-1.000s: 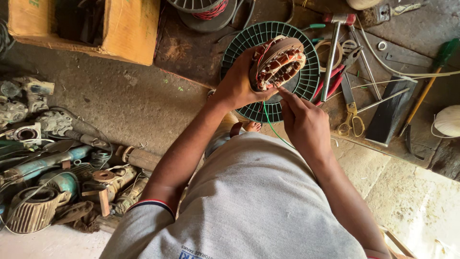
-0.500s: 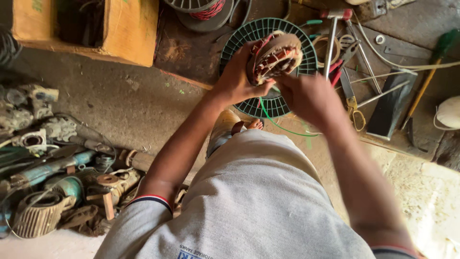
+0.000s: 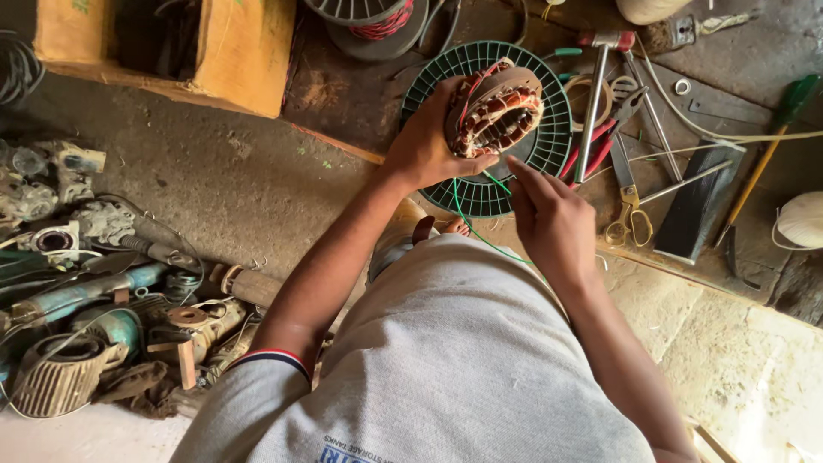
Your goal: The person repairs an electrical motor stator by hand, using a hammer to tap the windings and pliers to adjust wires. They manipulate the stator and wires, then place the stator into a fan housing.
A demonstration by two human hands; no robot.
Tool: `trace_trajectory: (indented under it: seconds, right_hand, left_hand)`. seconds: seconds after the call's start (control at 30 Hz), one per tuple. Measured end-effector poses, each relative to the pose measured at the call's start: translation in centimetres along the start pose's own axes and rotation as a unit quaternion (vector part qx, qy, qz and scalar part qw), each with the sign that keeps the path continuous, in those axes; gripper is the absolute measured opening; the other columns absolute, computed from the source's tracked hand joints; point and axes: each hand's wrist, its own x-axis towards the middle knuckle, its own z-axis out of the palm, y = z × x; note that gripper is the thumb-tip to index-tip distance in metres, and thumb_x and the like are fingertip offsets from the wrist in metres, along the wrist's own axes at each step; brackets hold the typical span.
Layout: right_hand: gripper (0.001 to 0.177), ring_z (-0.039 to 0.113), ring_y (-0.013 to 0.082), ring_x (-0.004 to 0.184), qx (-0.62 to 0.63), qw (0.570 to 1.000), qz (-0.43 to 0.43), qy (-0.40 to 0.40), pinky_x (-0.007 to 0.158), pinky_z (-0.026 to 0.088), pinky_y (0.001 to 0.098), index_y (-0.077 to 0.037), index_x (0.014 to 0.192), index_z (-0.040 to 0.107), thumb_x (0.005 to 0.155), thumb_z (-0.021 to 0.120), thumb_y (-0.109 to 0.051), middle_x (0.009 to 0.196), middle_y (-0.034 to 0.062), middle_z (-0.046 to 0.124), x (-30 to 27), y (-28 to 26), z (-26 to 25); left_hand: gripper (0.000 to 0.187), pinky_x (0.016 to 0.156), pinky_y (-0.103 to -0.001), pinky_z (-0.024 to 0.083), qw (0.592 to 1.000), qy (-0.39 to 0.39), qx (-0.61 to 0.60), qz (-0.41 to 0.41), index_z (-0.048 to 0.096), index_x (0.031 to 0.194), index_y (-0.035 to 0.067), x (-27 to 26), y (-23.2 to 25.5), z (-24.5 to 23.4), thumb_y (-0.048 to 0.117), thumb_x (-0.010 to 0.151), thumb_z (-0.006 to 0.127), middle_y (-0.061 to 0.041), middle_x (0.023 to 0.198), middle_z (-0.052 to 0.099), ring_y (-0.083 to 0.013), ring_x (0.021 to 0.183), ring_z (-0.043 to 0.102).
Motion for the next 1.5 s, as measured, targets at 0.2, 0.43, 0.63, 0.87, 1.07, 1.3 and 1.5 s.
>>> trace_trajectory:
  seconds: [0.2,0.43,0.63,0.87,1.07,1.3,1.5]
  right_hand:
    - [0.031,0.066,0.0281,0.063,-0.033,0.999,0.025,-0.016,0.058,0.054,0.0411,-0.016,0.135,0.071,0.104,0.068,-0.016,0.082,0.0112,0.068,0.4,-0.5,1.3]
    - [0.029,0.070,0.0261,0.063,-0.016,1.000,0.010,-0.025,0.058,0.056,0.0381,-0.013,0.133,0.070,0.104,0.068,-0.016,0.086,0.0119,0.072,0.8,0.4,1.0]
    - [0.025,0.073,0.0251,0.066,0.012,1.000,0.006,-0.021,0.058,0.059,0.0368,-0.011,0.131,0.069,0.107,0.066,-0.016,0.093,0.0124,0.075,1.1,-0.5,1.4]
    - [0.027,0.068,0.0290,0.053,-0.104,0.973,0.035,-0.203,0.050,0.056,0.0437,-0.016,0.129,0.071,0.107,0.058,-0.020,0.074,0.0146,0.073,5.5,-1.0,-0.4]
    - [0.025,0.071,0.0311,0.060,-0.015,0.980,0.045,-0.192,0.060,0.058,0.0450,-0.016,0.123,0.074,0.104,0.058,-0.022,0.082,0.0155,0.075,5.9,0.0,-0.7]
    - [0.026,0.074,0.0312,0.076,0.038,0.998,0.035,-0.028,0.067,0.058,0.0416,-0.012,0.129,0.070,0.104,0.065,-0.017,0.094,0.0179,0.073,0.3,-1.3,-0.6]
    - [0.027,0.071,0.0324,0.071,0.010,0.999,0.036,-0.006,0.063,0.057,0.0417,-0.013,0.131,0.070,0.104,0.065,-0.017,0.092,0.0154,0.073,0.6,-1.2,0.4]
  left_hand:
    - [0.106,0.114,-0.042,0.051,1.000,-0.002,0.001,-0.001,0.034,0.150,0.003,-0.2,0.0,-0.2,0.039,0.076,0.100,-0.020,0.143,0.056,-0.0358,0.132,0.061]
    - [0.106,0.114,-0.043,0.051,1.000,-0.010,0.003,-0.013,0.034,0.151,0.004,0.1,-0.2,0.0,0.040,0.075,0.099,-0.020,0.144,0.054,-0.0364,0.133,0.059]
    - [0.102,0.115,-0.043,0.051,1.000,-0.019,-0.010,-0.023,0.035,0.149,0.006,0.1,0.0,-0.2,0.036,0.076,0.098,-0.019,0.143,0.056,-0.0358,0.132,0.061]
    - [0.096,0.114,-0.042,0.053,0.999,-0.034,-0.031,-0.010,0.037,0.148,0.007,0.9,0.9,-1.0,0.031,0.078,0.098,-0.018,0.140,0.059,-0.0337,0.131,0.063]
    - [0.101,0.111,-0.043,0.053,0.996,-0.084,-0.010,-0.017,0.033,0.149,0.004,1.9,1.5,-2.5,0.033,0.078,0.098,-0.020,0.143,0.058,-0.0349,0.132,0.061]
    - [0.104,0.114,-0.041,0.053,1.000,0.018,-0.017,0.005,0.035,0.150,0.003,-0.5,0.4,0.0,0.032,0.075,0.102,-0.021,0.140,0.059,-0.0334,0.131,0.063]
    - [0.106,0.113,-0.041,0.053,1.000,0.009,-0.015,-0.010,0.035,0.150,0.002,-0.4,0.0,0.0,0.033,0.073,0.101,-0.021,0.140,0.058,-0.0346,0.130,0.062]
